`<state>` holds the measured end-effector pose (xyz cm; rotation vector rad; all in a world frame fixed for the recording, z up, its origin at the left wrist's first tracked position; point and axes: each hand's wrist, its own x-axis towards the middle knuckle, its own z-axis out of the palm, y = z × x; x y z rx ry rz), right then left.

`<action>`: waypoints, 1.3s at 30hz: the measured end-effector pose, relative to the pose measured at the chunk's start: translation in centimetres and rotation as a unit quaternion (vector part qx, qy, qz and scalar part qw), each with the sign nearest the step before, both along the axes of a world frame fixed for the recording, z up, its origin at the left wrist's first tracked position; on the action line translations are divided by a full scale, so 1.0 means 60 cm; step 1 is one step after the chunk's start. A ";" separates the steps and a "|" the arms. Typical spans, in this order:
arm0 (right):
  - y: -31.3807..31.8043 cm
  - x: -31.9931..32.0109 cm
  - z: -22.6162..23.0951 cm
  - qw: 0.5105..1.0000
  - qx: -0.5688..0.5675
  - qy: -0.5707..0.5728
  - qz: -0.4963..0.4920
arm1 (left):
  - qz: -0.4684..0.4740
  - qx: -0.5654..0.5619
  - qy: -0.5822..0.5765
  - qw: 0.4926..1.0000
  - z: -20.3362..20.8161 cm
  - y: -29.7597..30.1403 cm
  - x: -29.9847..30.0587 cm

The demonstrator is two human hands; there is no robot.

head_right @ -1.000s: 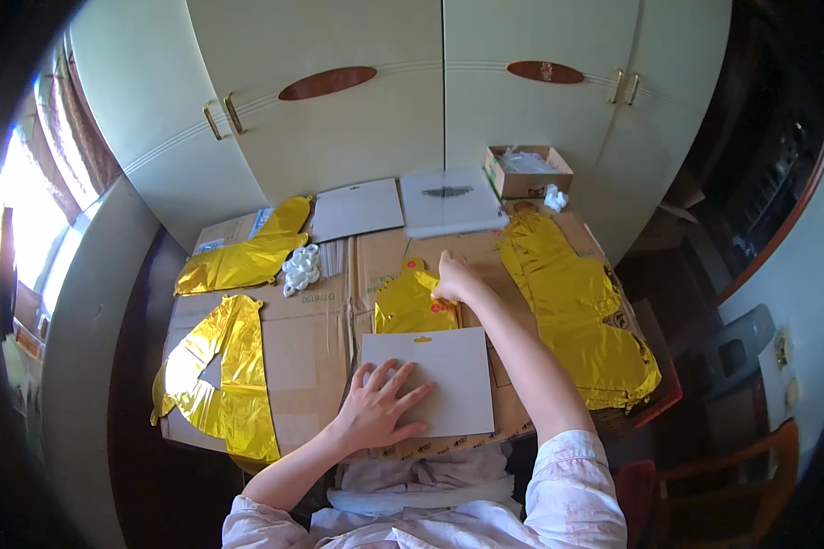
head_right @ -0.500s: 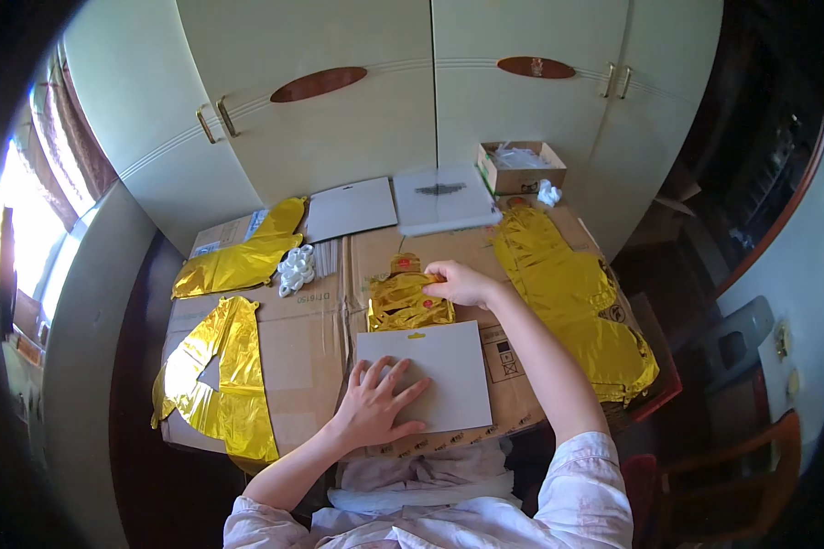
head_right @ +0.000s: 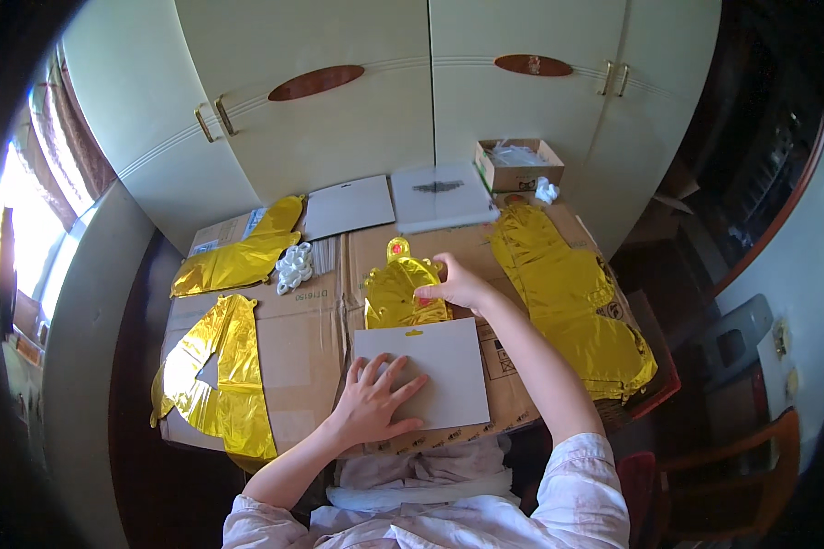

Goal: Folding gold foil packets and placing them into cardboard sleeves at a workstation.

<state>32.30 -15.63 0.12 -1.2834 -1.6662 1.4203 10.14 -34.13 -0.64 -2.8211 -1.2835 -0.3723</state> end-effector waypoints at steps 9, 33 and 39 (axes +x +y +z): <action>-0.006 0.010 -0.010 0.968 0.053 -0.227 0.098 | 0.001 -0.003 -0.001 1.000 0.000 -0.001 0.002; -0.131 0.051 -0.061 0.803 0.523 -0.239 0.157 | 0.011 -0.051 0.032 0.998 0.002 -0.001 -0.002; -0.130 0.061 -0.066 0.817 0.492 -0.241 0.183 | 0.009 -0.042 0.021 0.999 -0.009 -0.001 -0.002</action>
